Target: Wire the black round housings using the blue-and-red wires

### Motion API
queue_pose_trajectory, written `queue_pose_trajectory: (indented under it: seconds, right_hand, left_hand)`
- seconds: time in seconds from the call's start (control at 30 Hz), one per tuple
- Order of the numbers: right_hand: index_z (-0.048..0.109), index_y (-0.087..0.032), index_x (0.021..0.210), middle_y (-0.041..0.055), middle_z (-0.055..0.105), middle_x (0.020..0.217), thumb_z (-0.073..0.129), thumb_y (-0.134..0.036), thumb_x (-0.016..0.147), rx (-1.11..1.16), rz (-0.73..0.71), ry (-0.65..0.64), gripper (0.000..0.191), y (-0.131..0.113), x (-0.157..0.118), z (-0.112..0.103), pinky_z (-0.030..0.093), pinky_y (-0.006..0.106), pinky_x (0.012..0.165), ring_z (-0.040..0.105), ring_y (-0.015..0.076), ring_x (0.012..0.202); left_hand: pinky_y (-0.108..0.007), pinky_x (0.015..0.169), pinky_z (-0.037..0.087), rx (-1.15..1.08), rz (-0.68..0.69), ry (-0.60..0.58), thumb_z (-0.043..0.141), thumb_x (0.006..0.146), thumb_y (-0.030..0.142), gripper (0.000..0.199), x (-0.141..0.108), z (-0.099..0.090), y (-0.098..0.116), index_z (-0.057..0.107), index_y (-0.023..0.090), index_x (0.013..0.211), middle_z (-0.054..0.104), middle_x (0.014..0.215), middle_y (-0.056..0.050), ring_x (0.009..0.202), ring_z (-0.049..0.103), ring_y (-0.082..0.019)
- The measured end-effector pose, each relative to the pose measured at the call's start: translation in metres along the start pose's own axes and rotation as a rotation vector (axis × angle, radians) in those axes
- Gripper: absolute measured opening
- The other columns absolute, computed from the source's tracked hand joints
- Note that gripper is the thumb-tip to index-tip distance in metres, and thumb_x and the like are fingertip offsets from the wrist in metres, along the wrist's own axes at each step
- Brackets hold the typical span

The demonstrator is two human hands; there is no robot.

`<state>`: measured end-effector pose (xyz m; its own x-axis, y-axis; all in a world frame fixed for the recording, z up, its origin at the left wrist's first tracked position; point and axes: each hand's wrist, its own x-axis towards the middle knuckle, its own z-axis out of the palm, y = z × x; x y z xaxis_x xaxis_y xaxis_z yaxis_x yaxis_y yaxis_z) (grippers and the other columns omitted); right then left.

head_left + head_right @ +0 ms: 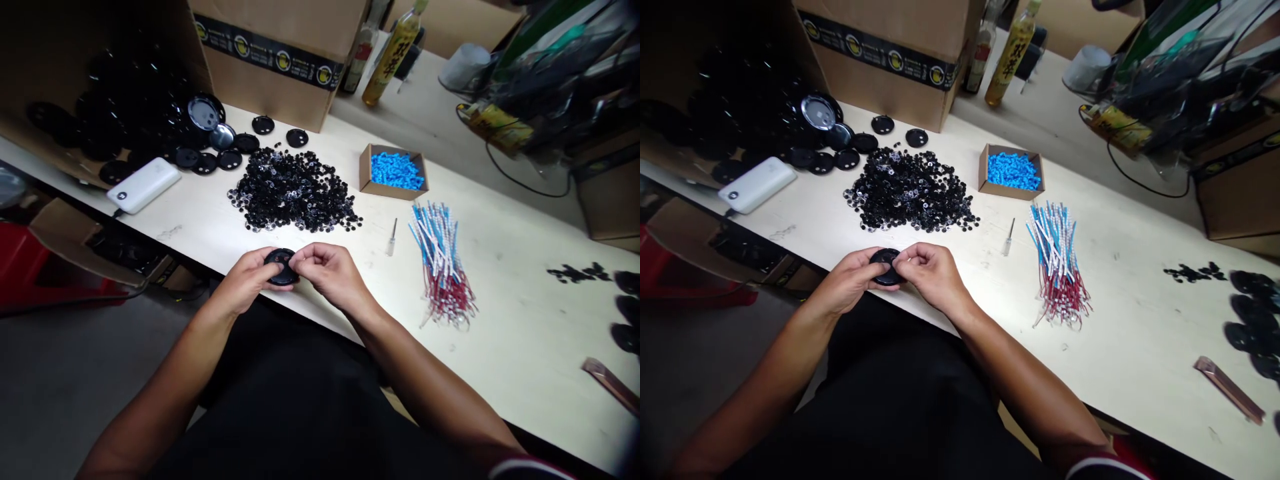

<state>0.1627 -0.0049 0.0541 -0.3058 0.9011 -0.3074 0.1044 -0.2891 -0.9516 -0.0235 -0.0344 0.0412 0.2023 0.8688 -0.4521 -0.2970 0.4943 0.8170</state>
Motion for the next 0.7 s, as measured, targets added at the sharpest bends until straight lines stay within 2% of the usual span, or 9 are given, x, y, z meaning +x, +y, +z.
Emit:
queue_pose_trajectory:
  seconds: [0.17, 0.4, 0.57, 0.7]
  right_hand:
    - [0.078, -0.015, 0.08, 0.0024, 0.072, 0.068, 0.08, -0.031, 0.075, -0.003, 0.031, -0.009, 0.017, 0.001, 0.002, 0.001, 0.046, 0.024, 0.057, 0.062, 0.0136, 0.059]
    - [0.075, -0.014, 0.077, -0.0024, 0.063, 0.055, 0.081, -0.028, 0.073, 0.057, 0.138, -0.06, 0.015, -0.013, 0.003, 0.0, 0.038, 0.022, 0.047, 0.055, 0.0103, 0.048]
    - [0.076, -0.014, 0.078, 0.0024, 0.074, 0.066, 0.081, -0.029, 0.073, 0.029, 0.116, -0.069, 0.017, -0.014, 0.003, 0.0, 0.047, 0.023, 0.055, 0.065, 0.0136, 0.057]
    - [0.077, -0.015, 0.078, 0.0019, 0.074, 0.066, 0.082, -0.03, 0.072, 0.014, 0.11, -0.066, 0.018, -0.01, 0.003, 0.001, 0.051, 0.025, 0.058, 0.067, 0.0151, 0.059]
  left_hand:
    - [-0.032, 0.07, 0.07, 0.018, 0.003, -0.04, 0.078, 0.088, 0.032, 0.031, -0.003, -0.002, -0.001, 0.076, 0.016, 0.113, 0.08, 0.105, -0.008, 0.082, 0.08, -0.021]
    - [-0.032, 0.076, 0.07, 0.016, 0.011, -0.08, 0.078, 0.09, 0.032, 0.033, -0.006, -0.004, 0.001, 0.078, 0.015, 0.118, 0.081, 0.107, -0.009, 0.082, 0.082, -0.023]
    - [-0.034, 0.078, 0.07, 0.032, 0.043, -0.101, 0.075, 0.094, 0.033, 0.031, -0.008, -0.004, 0.003, 0.079, 0.017, 0.12, 0.081, 0.112, -0.008, 0.087, 0.082, -0.023]
    - [-0.035, 0.078, 0.069, 0.058, 0.067, -0.091, 0.074, 0.096, 0.037, 0.03, -0.01, -0.003, 0.004, 0.08, 0.016, 0.116, 0.082, 0.105, -0.008, 0.086, 0.08, -0.023]
